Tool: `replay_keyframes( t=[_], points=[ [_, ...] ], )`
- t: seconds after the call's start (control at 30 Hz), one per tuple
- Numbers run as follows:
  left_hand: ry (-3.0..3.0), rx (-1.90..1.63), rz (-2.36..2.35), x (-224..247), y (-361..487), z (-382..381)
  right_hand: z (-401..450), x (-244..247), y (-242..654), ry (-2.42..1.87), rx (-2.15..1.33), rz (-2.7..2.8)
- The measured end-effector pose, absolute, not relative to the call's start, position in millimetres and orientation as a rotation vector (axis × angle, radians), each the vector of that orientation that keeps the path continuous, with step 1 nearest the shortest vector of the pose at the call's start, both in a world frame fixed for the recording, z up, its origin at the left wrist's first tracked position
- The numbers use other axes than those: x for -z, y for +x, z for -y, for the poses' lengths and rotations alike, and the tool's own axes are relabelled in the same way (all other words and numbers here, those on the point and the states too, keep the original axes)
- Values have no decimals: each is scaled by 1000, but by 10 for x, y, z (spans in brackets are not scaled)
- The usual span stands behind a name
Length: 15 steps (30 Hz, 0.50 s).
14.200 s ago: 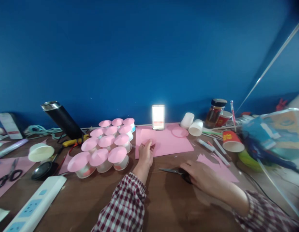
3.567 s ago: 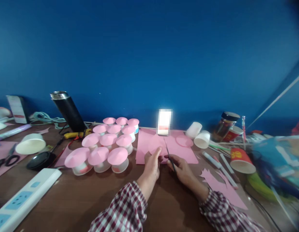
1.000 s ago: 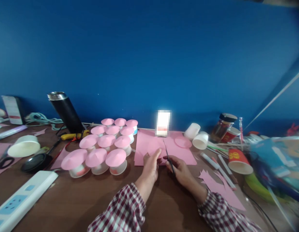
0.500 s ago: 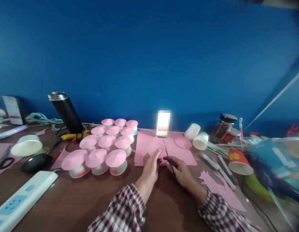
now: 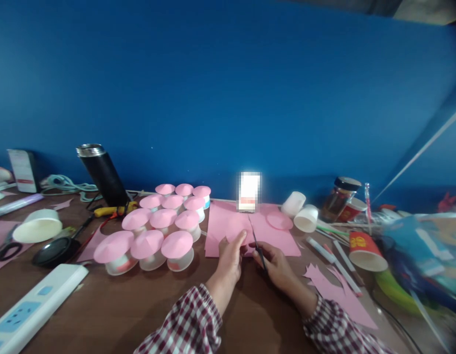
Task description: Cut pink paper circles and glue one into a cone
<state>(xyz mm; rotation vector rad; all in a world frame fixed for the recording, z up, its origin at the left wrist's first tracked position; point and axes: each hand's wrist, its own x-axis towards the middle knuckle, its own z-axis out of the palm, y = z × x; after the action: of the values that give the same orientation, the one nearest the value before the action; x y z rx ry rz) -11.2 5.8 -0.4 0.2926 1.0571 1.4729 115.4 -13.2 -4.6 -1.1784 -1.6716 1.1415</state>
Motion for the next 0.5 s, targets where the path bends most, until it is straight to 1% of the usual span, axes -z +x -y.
replay_keyframes(
  t=[0.5],
  points=[
    [307, -1459, -1023, 24, -108, -63, 121, 77, 1169, -1171, -1115, 1687]
  ],
)
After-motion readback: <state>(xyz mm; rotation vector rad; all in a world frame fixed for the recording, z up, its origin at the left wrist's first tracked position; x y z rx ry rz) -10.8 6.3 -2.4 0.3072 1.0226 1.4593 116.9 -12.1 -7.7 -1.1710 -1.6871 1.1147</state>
